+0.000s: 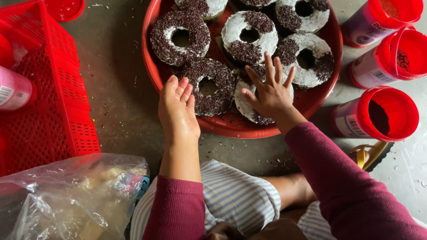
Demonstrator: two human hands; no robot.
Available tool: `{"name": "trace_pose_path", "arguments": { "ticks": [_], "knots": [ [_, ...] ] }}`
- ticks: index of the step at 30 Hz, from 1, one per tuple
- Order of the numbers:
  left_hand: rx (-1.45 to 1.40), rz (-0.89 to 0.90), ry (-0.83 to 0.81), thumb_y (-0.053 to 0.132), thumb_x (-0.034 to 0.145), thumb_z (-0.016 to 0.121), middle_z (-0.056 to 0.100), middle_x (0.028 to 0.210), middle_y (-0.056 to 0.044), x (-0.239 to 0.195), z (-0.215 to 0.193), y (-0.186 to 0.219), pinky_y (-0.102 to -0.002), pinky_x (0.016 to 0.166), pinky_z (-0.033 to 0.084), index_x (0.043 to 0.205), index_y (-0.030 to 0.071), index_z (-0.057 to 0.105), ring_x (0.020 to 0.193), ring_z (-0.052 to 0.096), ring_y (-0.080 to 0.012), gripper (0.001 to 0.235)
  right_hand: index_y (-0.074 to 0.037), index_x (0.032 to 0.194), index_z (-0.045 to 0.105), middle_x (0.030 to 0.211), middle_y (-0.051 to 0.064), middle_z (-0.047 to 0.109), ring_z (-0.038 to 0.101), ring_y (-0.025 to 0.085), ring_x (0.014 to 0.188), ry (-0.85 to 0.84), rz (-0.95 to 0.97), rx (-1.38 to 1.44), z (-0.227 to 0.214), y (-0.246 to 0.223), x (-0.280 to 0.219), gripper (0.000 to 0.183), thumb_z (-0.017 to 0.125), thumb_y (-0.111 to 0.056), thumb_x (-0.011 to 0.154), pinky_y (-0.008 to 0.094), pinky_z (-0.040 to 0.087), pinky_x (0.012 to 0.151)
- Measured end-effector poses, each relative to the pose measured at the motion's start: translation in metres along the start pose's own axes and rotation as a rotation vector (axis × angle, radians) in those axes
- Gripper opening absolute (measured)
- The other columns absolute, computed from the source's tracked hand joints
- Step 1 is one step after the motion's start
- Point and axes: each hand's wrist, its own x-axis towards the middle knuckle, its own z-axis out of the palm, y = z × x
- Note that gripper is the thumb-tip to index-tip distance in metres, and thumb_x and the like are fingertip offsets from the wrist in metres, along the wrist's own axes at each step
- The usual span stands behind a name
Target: The person arranges ring-shaped donuts in a red tray, then grates a block of white cheese into a bowl and sprinkles the grated cheese onto the donuts by hand.
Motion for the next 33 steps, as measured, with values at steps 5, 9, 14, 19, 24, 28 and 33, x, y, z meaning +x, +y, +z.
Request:
{"name": "trace_pose_path", "arguments": {
  "ticks": [5, 9, 14, 19, 24, 28, 33],
  "knots": [
    [0.008, 0.003, 0.001, 0.036, 0.093, 0.058, 0.061, 0.136, -0.012, -0.002, 0.001, 0.001, -0.043, 0.117, 0.032, 0.144, 0.007, 0.050, 0.131, 0.054, -0.0252, 0.059, -0.025, 0.163, 0.030, 0.170, 0.018, -0.015, -0.013, 0.042, 0.156, 0.003, 0.186, 0.057, 0.000, 0.005, 0.003, 0.085, 0.025, -0.078, 0.097, 0.073, -0.013, 0.115],
    [0.004, 0.003, -0.009, 0.036, 0.093, 0.058, 0.060, 0.136, -0.012, -0.002, 0.001, 0.001, -0.043, 0.117, 0.032, 0.144, 0.007, 0.049, 0.131, 0.054, -0.0258, 0.059, -0.017, 0.164, 0.024, 0.169, 0.020, -0.016, -0.015, 0.044, 0.155, -0.017, 0.268, 0.093, 0.000, 0.002, -0.002, 0.088, 0.028, -0.075, 0.098, 0.075, -0.013, 0.112],
    [0.003, 0.003, -0.012, 0.036, 0.093, 0.058, 0.060, 0.136, -0.012, -0.002, 0.001, 0.000, -0.043, 0.117, 0.031, 0.144, 0.008, 0.050, 0.131, 0.054, -0.0254, 0.059, -0.012, 0.164, 0.023, 0.170, 0.020, -0.013, -0.012, 0.043, 0.156, 0.015, 0.275, 0.101, 0.002, -0.005, -0.006, 0.091, 0.030, -0.074, 0.098, 0.074, -0.012, 0.113],
    [-0.004, -0.004, -0.001, 0.036, 0.092, 0.058, 0.061, 0.135, -0.011, -0.002, 0.001, 0.000, -0.043, 0.116, 0.032, 0.143, 0.009, 0.051, 0.130, 0.054, -0.0250, 0.058, -0.011, 0.164, 0.020, 0.169, 0.017, -0.014, -0.011, 0.040, 0.156, -0.055, 0.267, 0.083, -0.003, -0.007, -0.004, 0.092, 0.031, -0.074, 0.097, 0.073, -0.012, 0.113],
    [0.011, -0.008, -0.001, 0.036, 0.092, 0.058, 0.061, 0.136, -0.011, -0.001, 0.001, 0.000, -0.043, 0.116, 0.032, 0.143, 0.009, 0.051, 0.130, 0.055, -0.0247, 0.058, -0.013, 0.165, 0.018, 0.170, 0.017, -0.014, -0.009, 0.040, 0.156, -0.029, 0.246, 0.094, -0.002, -0.009, -0.001, 0.088, 0.030, -0.070, 0.099, 0.069, -0.012, 0.116],
    [0.015, -0.004, 0.011, 0.036, 0.092, 0.058, 0.061, 0.136, -0.010, -0.003, 0.002, -0.002, -0.042, 0.116, 0.032, 0.144, 0.009, 0.051, 0.129, 0.055, -0.0240, 0.059, -0.010, 0.161, 0.028, 0.169, 0.018, -0.003, -0.003, 0.040, 0.155, 0.043, 0.209, 0.054, -0.005, -0.005, 0.004, 0.078, 0.029, -0.064, 0.104, 0.068, -0.012, 0.115],
    [0.024, -0.015, 0.014, 0.036, 0.091, 0.059, 0.062, 0.135, -0.010, -0.003, 0.005, -0.005, -0.042, 0.116, 0.031, 0.144, 0.009, 0.051, 0.128, 0.055, -0.0235, 0.060, -0.014, 0.110, 0.072, 0.157, 0.010, 0.052, 0.043, 0.032, 0.149, 0.674, 0.167, 0.240, -0.027, 0.012, 0.027, 0.026, 0.054, -0.033, 0.112, 0.057, 0.025, 0.125]
  ]
}}
